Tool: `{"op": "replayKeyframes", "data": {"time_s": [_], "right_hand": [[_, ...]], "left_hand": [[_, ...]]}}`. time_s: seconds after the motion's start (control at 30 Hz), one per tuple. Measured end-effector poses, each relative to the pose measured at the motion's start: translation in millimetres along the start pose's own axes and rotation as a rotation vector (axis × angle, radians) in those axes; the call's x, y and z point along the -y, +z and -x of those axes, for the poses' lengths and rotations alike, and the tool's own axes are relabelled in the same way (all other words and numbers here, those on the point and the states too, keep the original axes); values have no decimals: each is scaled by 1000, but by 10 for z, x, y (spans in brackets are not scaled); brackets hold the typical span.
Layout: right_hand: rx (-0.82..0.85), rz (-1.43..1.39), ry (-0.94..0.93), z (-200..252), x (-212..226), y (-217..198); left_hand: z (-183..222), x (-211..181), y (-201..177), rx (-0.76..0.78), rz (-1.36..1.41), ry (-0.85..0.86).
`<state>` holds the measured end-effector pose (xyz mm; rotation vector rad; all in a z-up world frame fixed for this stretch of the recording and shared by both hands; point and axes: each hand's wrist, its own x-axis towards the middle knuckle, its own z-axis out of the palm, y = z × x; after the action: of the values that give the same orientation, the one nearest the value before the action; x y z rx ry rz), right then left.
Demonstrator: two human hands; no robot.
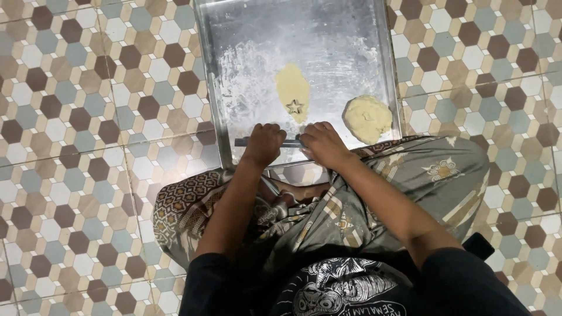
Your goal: Rolling out small pieces of dough on a metal tray and using a star-shaped cutter to create cookie shapes.
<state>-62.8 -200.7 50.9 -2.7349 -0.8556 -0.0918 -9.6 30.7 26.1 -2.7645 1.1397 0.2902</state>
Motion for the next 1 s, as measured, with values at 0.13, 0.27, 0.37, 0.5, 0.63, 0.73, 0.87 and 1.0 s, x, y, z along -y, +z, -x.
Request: {"op": "replayKeyframes", "data": {"time_s": [0.13, 0.27, 0.37, 0.5, 0.63, 0.73, 0.87, 1.0], "right_hand": [[-10, -56, 49, 59, -32, -112], [6, -69, 233, 258, -241, -143], [-51, -179, 545, 406, -490, -19], [-183, -475, 866, 365, -344, -338], [-289, -628, 923, 303, -368, -157], [-328, -700, 941, 200, -347, -100], [-368, -803, 947, 103, -310, -129], [-390, -852, 981, 39, -336, -161]], "left_hand": [[110, -86, -324, -167, 131, -24], [296, -84, -846, -665, 273, -166], [309, -31, -977, -963, 397, -313], [134, -19, -812, -896, 622, -394], [-185, -39, -553, -674, 530, -303], [-406, -37, -413, -606, 375, -240], [-593, 18, -306, -473, 348, -141], [-673, 41, -154, -447, 331, -162]]}}
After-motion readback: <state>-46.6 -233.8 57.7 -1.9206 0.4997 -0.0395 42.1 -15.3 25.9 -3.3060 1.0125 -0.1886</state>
